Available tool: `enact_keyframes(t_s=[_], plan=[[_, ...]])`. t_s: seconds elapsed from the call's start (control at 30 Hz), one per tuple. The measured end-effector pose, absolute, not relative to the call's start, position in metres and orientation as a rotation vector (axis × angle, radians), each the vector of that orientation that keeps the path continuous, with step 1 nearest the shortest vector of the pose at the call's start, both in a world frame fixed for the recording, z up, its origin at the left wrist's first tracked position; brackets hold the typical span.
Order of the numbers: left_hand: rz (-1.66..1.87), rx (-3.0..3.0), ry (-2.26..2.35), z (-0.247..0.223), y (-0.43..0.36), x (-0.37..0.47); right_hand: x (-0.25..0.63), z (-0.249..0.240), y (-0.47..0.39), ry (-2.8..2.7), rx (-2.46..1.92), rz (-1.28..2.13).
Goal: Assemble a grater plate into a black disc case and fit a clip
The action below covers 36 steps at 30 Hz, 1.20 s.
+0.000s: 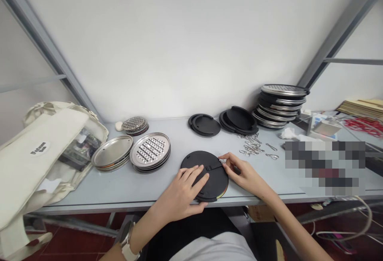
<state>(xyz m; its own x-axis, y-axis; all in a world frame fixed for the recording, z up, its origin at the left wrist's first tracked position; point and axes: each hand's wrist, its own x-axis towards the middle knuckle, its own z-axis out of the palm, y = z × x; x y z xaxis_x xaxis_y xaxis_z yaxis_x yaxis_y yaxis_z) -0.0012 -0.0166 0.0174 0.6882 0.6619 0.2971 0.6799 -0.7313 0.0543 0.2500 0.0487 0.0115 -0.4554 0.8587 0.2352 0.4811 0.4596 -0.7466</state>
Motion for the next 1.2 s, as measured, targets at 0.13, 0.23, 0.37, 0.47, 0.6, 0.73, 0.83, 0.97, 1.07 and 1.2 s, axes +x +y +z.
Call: enact_keyframes(t_s=[0.13,0.23,0.37,0.47,0.6,0.73,0.83,0.97,1.07,1.2], plan=[[-0.466,-2.828,-1.131,0.0169,-0.0162,-0.0012,0.2503,0.0113,0.0489,-2.108,-1.115,0.815],[-0.458,-2.827,-1.129,0.0168,-0.0160,-0.0013,0.2503,0.0118,0.0487,-2.109,-1.118,0.817],[-0.462,-2.820,-1.123,0.0171,-0.0163,-0.0013,0.2502,0.0132,0.0484,-2.107,-1.126,0.817],[-0.458,-2.822,-1.126,0.0173,-0.0166,-0.0012,0.2501,0.0135,0.0484,-2.106,-1.131,0.814],[-0.453,-2.821,-1.126,0.0167,-0.0168,-0.0014,0.2495,0.0131,0.0485,-2.103,-1.131,0.803],[-0.447,-2.819,-1.127,0.0158,-0.0168,-0.0016,0.2492,0.0129,0.0486,-2.100,-1.128,0.806],[-0.428,-2.829,-1.134,0.0161,-0.0164,-0.0015,0.2496,0.0123,0.0487,-2.100,-1.123,0.818],[-0.412,-2.835,-1.151,0.0173,-0.0162,-0.0011,0.2502,0.0118,0.0484,-2.092,-1.109,0.819],[-0.418,-2.836,-1.149,0.0178,-0.0164,-0.0010,0.2503,0.0124,0.0482,-2.085,-1.104,0.824],[-0.443,-2.827,-1.133,0.0174,-0.0163,-0.0009,0.2508,0.0125,0.0487,-2.079,-1.105,0.853]])
